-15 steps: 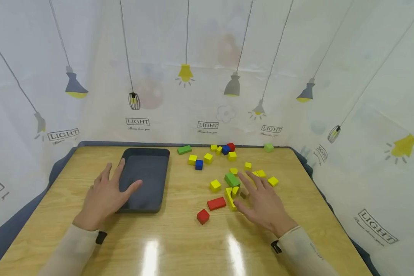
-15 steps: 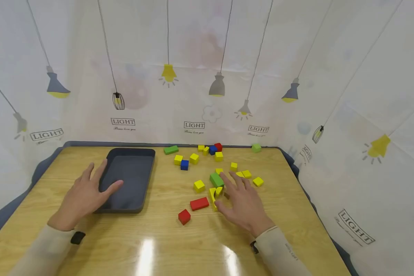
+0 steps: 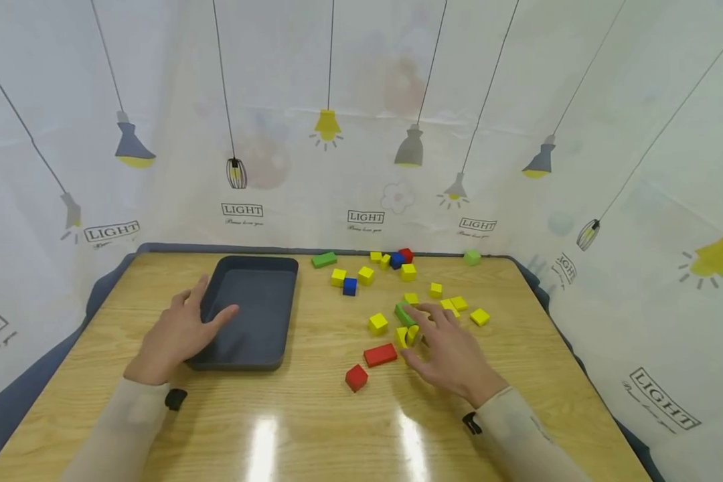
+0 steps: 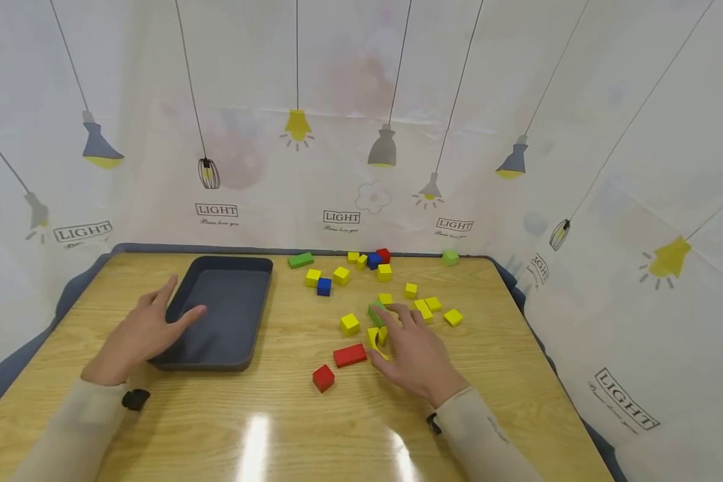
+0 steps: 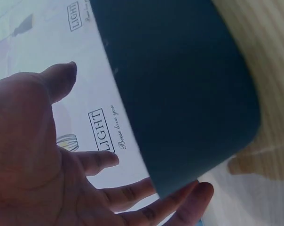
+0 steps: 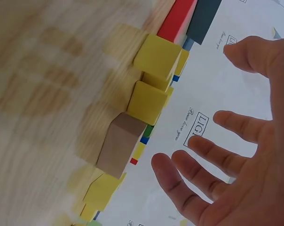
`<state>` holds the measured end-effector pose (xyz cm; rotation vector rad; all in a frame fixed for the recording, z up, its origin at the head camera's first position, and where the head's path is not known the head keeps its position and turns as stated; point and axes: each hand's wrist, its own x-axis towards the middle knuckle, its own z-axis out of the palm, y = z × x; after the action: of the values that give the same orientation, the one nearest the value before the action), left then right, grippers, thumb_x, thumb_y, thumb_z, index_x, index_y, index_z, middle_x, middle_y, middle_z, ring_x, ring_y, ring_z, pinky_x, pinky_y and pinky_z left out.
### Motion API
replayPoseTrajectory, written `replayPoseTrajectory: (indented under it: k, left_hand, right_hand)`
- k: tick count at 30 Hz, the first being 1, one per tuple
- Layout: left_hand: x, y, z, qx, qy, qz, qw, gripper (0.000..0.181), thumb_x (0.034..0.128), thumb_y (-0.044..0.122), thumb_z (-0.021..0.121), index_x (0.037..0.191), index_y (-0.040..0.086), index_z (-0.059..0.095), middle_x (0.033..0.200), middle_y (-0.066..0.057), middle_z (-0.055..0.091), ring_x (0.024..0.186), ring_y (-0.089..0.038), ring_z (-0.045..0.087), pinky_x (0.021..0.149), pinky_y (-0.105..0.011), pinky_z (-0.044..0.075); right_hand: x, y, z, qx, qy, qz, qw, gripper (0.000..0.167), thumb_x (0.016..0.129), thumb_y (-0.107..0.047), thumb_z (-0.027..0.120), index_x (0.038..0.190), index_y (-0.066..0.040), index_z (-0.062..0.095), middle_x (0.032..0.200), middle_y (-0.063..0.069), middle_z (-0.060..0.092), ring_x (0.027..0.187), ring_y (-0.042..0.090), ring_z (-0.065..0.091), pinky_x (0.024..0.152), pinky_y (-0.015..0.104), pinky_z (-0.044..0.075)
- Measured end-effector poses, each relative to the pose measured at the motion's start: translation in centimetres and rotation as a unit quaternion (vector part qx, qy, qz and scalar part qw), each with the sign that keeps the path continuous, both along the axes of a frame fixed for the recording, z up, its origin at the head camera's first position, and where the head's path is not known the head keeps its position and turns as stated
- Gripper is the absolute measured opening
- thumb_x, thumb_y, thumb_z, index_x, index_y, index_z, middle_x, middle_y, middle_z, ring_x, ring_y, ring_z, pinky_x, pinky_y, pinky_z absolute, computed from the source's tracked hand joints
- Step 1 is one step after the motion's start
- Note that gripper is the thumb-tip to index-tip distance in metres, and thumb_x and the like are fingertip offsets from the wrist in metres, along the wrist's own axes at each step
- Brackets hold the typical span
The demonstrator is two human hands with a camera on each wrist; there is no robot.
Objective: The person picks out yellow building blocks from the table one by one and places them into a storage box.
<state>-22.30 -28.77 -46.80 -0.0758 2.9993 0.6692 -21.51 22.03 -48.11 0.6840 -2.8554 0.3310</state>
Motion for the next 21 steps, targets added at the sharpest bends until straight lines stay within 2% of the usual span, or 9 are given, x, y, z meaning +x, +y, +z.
replayPoseTrajectory:
  k: [3, 6, 8, 10, 15, 18, 21]
  left_hand:
    - [-0.4, -0.3, 0.4, 0.003, -0.008, -0.004, 1.0, 0.117, 0.1141, 0.081, 0.048, 0.186, 0.003, 0.0, 0.174, -0.055, 0.028, 0.145, -0.078, 0.05, 0.11, -0.086, 0.051]
    - [-0.8, -0.6, 0.7, 0.006, -0.015, -0.009, 0.9998, 0.118, 0.1147, 0.079, 0.049, 0.186, 0.0, -0.002, 0.172, -0.057, 0.029, 0.144, -0.076, 0.053, 0.11, -0.084, 0.052]
    - [-1.1, -0.7, 0.9, 0.004, -0.023, -0.01, 0.9997, 0.118, 0.1149, 0.077, 0.05, 0.185, -0.002, -0.002, 0.171, -0.057, 0.03, 0.144, -0.075, 0.053, 0.11, -0.083, 0.052]
    - [-1.4, -0.8, 0.9, 0.002, -0.028, -0.011, 0.9995, 0.118, 0.1152, 0.075, 0.053, 0.185, -0.003, -0.002, 0.171, -0.058, 0.031, 0.144, -0.074, 0.054, 0.109, -0.081, 0.053]
    - [-1.9, -1.1, 1.0, -0.004, -0.038, -0.013, 0.9992, 0.114, 0.1164, 0.066, 0.058, 0.184, -0.007, 0.003, 0.17, -0.055, 0.037, 0.149, -0.072, 0.052, 0.114, -0.081, 0.052]
    - [-1.9, -1.2, 1.0, -0.006, -0.036, -0.014, 0.9993, 0.109, 0.117, 0.06, 0.061, 0.182, -0.01, 0.01, 0.169, -0.053, 0.041, 0.151, -0.072, 0.05, 0.117, -0.081, 0.05]
    - [-2.0, -1.2, 0.9, -0.008, -0.032, -0.014, 0.9994, 0.103, 0.1175, 0.053, 0.064, 0.181, -0.012, 0.015, 0.169, -0.051, 0.044, 0.15, -0.071, 0.052, 0.118, -0.08, 0.051]
  right_hand:
    - [-0.4, -0.6, 0.4, 0.001, 0.002, 0.003, 1.0, 0.082, 0.103, -0.05, 0.085, 0.175, -0.026, 0.054, 0.167, 0.013, 0.059, 0.135, 0.033, 0.066, 0.079, 0.044, 0.067]
    - [-0.9, -1.2, 0.7, -0.003, -0.003, 0.006, 1.0, 0.081, 0.104, -0.05, 0.085, 0.174, -0.025, 0.055, 0.167, 0.014, 0.059, 0.138, 0.035, 0.065, 0.079, 0.044, 0.068]
    - [-1.2, -1.6, 0.9, -0.008, -0.008, 0.007, 0.9999, 0.08, 0.104, -0.05, 0.084, 0.174, -0.025, 0.055, 0.168, 0.015, 0.059, 0.142, 0.038, 0.064, 0.083, 0.048, 0.069]
    - [-1.5, -2.0, 1.2, -0.011, -0.012, 0.008, 0.9998, 0.079, 0.104, -0.05, 0.084, 0.174, -0.026, 0.055, 0.168, 0.015, 0.06, 0.144, 0.04, 0.064, 0.092, 0.053, 0.07]
    - [-2.2, -3.2, 1.8, -0.025, -0.018, 0.018, 0.9994, 0.078, 0.104, -0.047, 0.085, 0.173, -0.024, 0.057, 0.167, 0.014, 0.061, 0.145, 0.041, 0.065, 0.114, 0.06, 0.064]
    - [-2.5, -3.9, 1.9, -0.036, -0.025, 0.027, 0.9987, 0.077, 0.104, -0.045, 0.087, 0.172, -0.023, 0.058, 0.168, 0.014, 0.061, 0.149, 0.041, 0.063, 0.118, 0.061, 0.061]
    - [-2.8, -4.4, 2.0, -0.044, -0.03, 0.033, 0.998, 0.076, 0.104, -0.043, 0.087, 0.171, -0.023, 0.059, 0.168, 0.013, 0.061, 0.15, 0.041, 0.063, 0.117, 0.06, 0.062]
